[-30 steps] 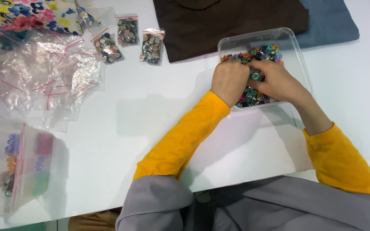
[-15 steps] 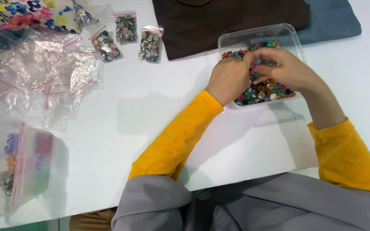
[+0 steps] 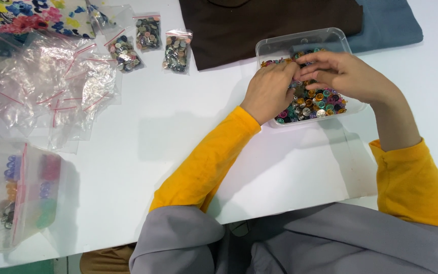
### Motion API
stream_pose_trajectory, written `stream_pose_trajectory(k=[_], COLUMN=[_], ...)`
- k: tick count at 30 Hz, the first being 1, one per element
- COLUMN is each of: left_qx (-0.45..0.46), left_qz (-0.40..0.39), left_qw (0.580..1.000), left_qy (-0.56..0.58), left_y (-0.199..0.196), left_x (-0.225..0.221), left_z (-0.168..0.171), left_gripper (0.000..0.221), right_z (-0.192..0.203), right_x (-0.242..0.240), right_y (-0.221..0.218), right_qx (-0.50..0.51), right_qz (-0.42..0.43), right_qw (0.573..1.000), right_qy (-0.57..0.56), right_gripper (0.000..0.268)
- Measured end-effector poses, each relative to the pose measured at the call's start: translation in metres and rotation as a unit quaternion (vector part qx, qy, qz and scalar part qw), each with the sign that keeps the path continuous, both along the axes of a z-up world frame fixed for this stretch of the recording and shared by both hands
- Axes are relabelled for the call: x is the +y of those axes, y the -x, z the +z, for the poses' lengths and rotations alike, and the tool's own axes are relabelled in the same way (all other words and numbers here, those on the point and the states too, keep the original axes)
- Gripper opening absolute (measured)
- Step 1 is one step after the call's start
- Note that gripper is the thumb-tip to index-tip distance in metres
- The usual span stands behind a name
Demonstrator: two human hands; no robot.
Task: Sorting pink buttons from a container of mixed colors and placing them into a small plastic bag.
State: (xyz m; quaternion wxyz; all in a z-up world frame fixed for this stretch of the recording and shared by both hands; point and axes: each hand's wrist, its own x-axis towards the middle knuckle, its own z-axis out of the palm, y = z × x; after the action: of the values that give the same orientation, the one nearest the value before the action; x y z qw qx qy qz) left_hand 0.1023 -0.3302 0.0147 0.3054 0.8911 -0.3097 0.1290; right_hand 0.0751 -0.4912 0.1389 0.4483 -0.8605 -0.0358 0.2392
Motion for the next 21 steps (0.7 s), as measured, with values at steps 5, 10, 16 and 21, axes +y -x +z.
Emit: stream_pose_trajectory(k=[5,10,16,21], left_qx=[0.008,-0.007,-0.017,-0.078], left_qz=[-0.006,-0.006,-0.027,-0.100], left_qw=[1.000,1.000,0.991,0.960], left_qy=[0.002,-0.022,-0.127,-0.250], left_y=[-0.002,-0.002,0.003,0.002], left_x=[-0.002,-0.003,-0.006,-0.011], left_z=[-0.006,-0.008,0.000,-0.005], left_gripper=[0.023,0.022,0.022,0.044], right_z=[-0.014,-0.020,-0.040,-0.040], right_x=[-0.012,-0.017,-0.031,-0.020], right_y=[-0.005,-0.005,-0.014,-0.013], right_qx=[-0.048,-0.084,-0.122,-0.030], right_qz=[0.016,0.025,0.078,0.075], right_qw=[0.996,0.975,0.947,0.928], right_qy=[0.072,0.206,0.286,0.364], right_gripper=[0.037,0.033,0.021,0.044])
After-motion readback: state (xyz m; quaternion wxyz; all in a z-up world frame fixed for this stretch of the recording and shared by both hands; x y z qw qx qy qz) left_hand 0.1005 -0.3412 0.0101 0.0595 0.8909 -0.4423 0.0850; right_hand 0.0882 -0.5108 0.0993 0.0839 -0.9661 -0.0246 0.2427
